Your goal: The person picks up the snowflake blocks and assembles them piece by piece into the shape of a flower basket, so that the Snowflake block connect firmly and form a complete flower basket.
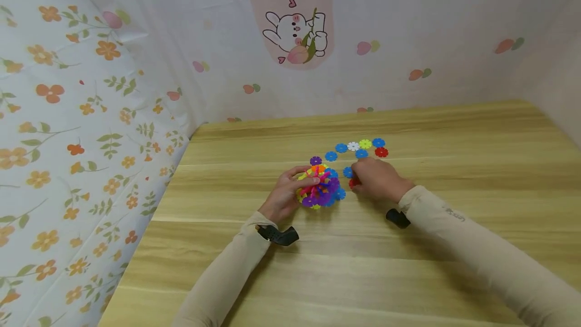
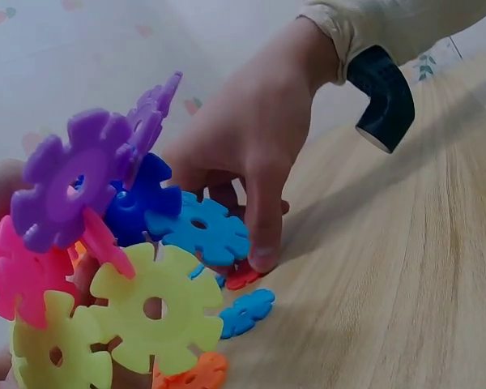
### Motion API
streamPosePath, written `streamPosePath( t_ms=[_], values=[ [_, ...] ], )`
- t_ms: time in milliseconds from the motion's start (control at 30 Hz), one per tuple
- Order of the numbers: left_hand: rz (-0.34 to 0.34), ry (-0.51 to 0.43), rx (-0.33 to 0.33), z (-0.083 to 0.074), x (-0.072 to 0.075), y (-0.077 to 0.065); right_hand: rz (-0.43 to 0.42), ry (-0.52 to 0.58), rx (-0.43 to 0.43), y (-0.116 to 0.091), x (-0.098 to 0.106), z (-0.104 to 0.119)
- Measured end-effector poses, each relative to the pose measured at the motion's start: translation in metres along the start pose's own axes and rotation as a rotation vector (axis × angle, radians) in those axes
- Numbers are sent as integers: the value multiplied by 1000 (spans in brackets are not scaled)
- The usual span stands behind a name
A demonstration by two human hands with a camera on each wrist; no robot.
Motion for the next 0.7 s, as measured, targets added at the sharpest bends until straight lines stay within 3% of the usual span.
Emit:
streamPosePath(
  t_ms=[433, 700],
  values=[
    [29, -17, -13, -2, -7, 2, -16, 177, 60, 0, 3, -8],
    [37, 24, 18, 0, -9, 5, -117, 325, 54, -3, 32, -12]
  ],
)
Point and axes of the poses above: each hand's wrist, its own y-axis towards the middle knuckle, its own x-axis out of the back of the hand, z = x × y, the point moved 6 cm from there along y, towards the middle knuckle, and after that the axes turned 8 degrees about -y, right-handed, at the moved point
